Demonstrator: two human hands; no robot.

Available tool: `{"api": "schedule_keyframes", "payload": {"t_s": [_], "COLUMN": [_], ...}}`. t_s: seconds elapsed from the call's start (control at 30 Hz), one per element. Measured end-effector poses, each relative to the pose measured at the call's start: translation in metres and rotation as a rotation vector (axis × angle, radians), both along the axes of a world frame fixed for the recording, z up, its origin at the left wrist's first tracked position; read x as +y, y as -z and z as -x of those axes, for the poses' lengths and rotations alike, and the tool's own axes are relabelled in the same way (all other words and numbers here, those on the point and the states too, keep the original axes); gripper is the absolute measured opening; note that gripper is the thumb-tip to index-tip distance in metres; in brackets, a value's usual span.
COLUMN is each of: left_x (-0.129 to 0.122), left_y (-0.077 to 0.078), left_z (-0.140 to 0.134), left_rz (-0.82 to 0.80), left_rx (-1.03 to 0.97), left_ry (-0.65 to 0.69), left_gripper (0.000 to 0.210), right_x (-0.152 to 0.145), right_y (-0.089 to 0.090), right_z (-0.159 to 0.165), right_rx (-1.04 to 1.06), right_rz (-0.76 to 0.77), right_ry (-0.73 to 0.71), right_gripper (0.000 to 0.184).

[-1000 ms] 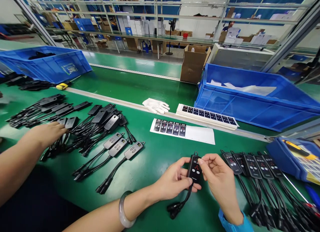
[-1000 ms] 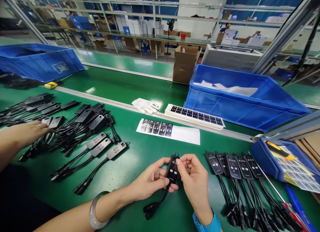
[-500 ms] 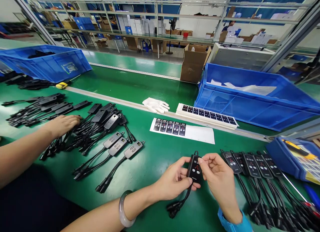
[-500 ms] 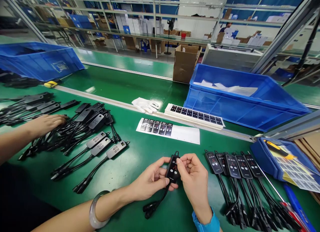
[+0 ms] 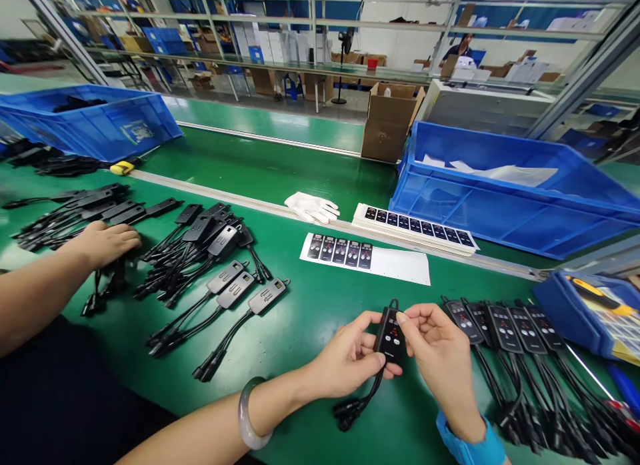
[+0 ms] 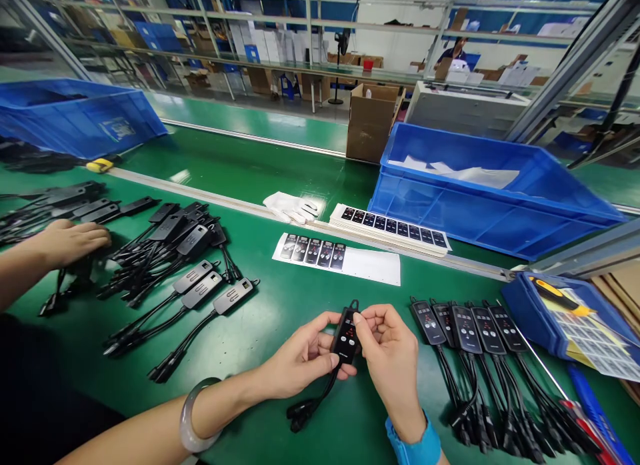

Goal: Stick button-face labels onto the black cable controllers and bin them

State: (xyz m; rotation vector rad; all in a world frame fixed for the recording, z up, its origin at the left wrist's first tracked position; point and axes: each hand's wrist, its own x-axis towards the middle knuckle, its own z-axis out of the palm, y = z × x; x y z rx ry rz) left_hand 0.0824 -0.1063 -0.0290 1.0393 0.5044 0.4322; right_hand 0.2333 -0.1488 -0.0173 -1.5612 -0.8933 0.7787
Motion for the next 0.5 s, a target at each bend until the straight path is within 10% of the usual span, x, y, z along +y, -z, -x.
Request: {"api": "schedule_keyframes", "payload": {"t_s": [0.5], "left_x": [0.016], "left_y": [-0.002], "left_z": [-0.001], "left_rz": [0.231], "left_rx": [-0.045], "left_ry": [-0.152], "left_gripper": [0.034], "right_x": [-0.001], "right_y": [0.022], "right_z": [0.011], "right_rx": [0.068], "right_rz": [0.111], "right_ry": [-0.357], "right_gripper": [0.084]}}
